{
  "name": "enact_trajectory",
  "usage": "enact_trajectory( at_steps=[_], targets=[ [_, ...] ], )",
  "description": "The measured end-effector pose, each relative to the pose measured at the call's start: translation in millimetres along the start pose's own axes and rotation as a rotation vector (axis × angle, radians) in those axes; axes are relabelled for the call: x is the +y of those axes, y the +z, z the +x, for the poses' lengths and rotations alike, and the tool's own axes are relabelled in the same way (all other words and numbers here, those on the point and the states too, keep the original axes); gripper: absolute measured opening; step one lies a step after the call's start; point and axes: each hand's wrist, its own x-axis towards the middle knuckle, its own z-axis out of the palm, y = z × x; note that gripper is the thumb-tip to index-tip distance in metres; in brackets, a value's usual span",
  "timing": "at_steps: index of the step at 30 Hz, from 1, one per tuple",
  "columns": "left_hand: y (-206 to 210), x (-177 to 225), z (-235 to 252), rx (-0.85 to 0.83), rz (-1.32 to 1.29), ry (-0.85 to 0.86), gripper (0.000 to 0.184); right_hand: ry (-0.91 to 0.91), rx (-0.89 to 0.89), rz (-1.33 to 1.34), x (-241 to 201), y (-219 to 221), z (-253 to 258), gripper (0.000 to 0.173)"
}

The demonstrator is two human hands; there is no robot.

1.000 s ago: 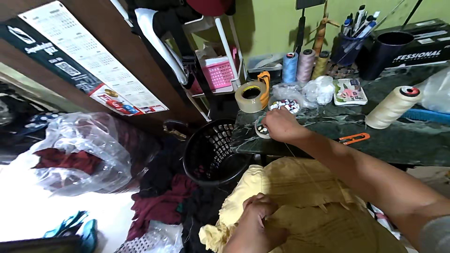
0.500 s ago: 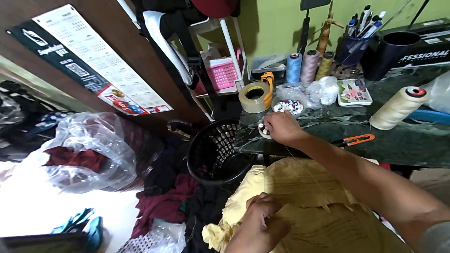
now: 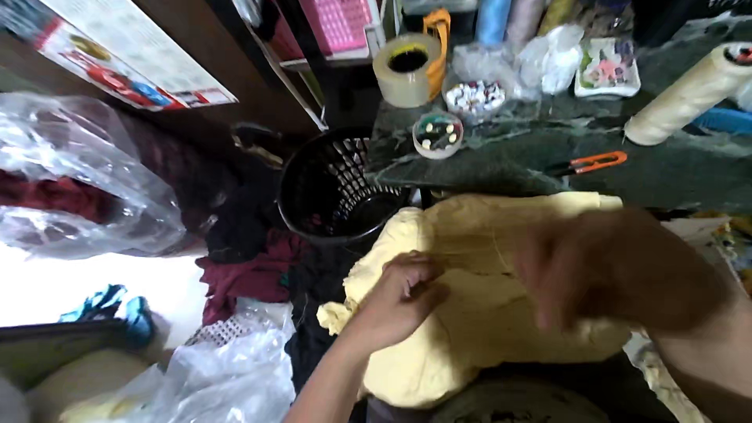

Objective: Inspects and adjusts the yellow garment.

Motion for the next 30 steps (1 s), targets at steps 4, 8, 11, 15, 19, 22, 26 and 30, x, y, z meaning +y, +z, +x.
enact_trajectory(
  at_steps=[4, 8, 11, 15, 19, 22, 26, 30],
  targets=[
    [-1, 3, 4, -0.058, 0.01, -0.057, 0.025, 0.067, -0.16, 0.129, -10, 41, -33, 0.021],
    [1, 5, 8, -0.071, 0.0, -0.057, 0.025, 0.173, 0.128, -0.409, 15, 67, -47, 0.02],
    [3, 7, 9, -0.05, -0.02, -0.079, 0.023, 0.228, 0.282, -0.7, 32, 80, -43, 0.021],
    [2, 9, 8, -0.038, -0.093, -0.1, 0.02, 0.227, 0.269, -0.818, 34, 83, -36, 0.021],
    [3, 6, 7, -0.03, -0.113, -0.095, 0.02, 0.24, 0.232, -0.837, 28, 81, -35, 0.022],
    [4, 6, 7, -0.023, -0.126, -0.095, 0.02, 0.235, 0.235, -0.854, 26, 79, -36, 0.024],
    [5, 6, 8, -0.015, -0.128, -0.093, 0.019, 0.234, 0.242, -0.874, 24, 82, -37, 0.024],
    [5, 5, 7, -0.014, -0.141, -0.091, 0.02, 0.235, 0.27, -0.881, 24, 85, -36, 0.023]
  ],
)
